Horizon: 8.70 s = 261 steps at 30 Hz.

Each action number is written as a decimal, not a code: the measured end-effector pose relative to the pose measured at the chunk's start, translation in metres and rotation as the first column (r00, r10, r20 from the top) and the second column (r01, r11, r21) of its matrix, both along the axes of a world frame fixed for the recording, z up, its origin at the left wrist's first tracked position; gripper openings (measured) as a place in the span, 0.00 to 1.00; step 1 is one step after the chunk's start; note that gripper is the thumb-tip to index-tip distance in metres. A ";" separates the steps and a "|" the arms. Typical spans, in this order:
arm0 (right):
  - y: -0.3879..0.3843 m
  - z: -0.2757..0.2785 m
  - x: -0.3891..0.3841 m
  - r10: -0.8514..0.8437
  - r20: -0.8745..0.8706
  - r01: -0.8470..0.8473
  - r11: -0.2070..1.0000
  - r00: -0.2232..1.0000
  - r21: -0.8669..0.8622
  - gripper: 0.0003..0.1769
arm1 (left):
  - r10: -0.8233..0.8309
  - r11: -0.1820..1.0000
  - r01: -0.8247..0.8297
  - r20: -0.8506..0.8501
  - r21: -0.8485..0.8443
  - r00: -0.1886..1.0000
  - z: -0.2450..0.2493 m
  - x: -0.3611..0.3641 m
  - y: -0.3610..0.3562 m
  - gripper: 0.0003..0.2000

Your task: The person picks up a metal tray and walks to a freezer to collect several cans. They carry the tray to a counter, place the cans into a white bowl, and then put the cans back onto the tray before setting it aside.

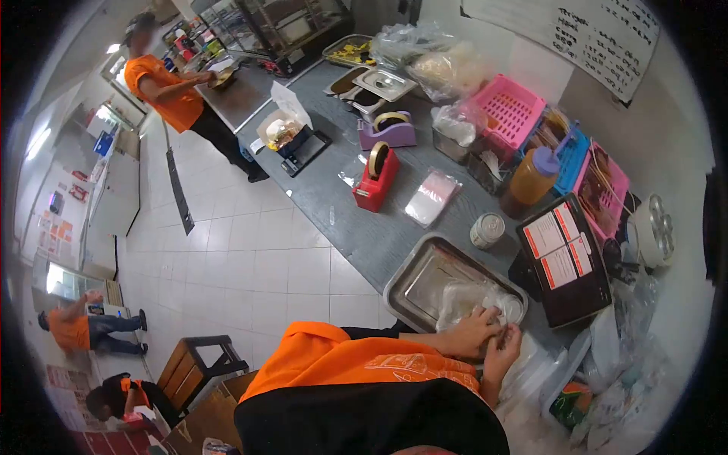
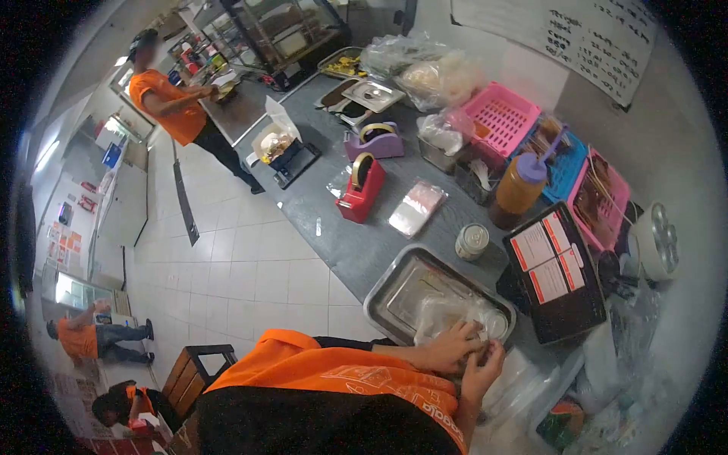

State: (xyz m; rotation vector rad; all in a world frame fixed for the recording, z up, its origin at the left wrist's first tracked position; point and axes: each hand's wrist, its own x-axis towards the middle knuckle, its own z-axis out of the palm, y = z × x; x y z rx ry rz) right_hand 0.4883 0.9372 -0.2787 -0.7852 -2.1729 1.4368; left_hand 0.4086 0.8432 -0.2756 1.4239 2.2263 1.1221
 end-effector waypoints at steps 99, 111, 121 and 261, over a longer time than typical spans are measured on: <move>0.011 -0.021 -0.029 -0.404 -0.043 0.213 0.567 0.914 -0.795 0.08 | 0.039 0.994 -0.009 0.265 -0.113 0.964 -0.011 -0.023 -0.037 0.32; 0.037 0.009 0.082 -0.494 0.187 0.494 0.868 0.849 0.047 0.16 | -0.054 0.998 0.037 0.388 0.053 0.920 0.100 -0.086 -0.077 0.29; -0.043 0.110 0.278 -0.997 -0.067 0.945 -0.001 -0.024 -0.327 0.21 | 0.148 0.943 -0.254 -0.410 -0.217 0.900 0.069 -0.280 -0.009 0.25; -0.275 -0.566 -0.239 0.655 0.686 -0.865 0.496 0.316 -0.076 0.27 | 0.607 -0.077 -0.963 0.754 -0.257 -0.250 -0.526 -0.193 -0.304 0.22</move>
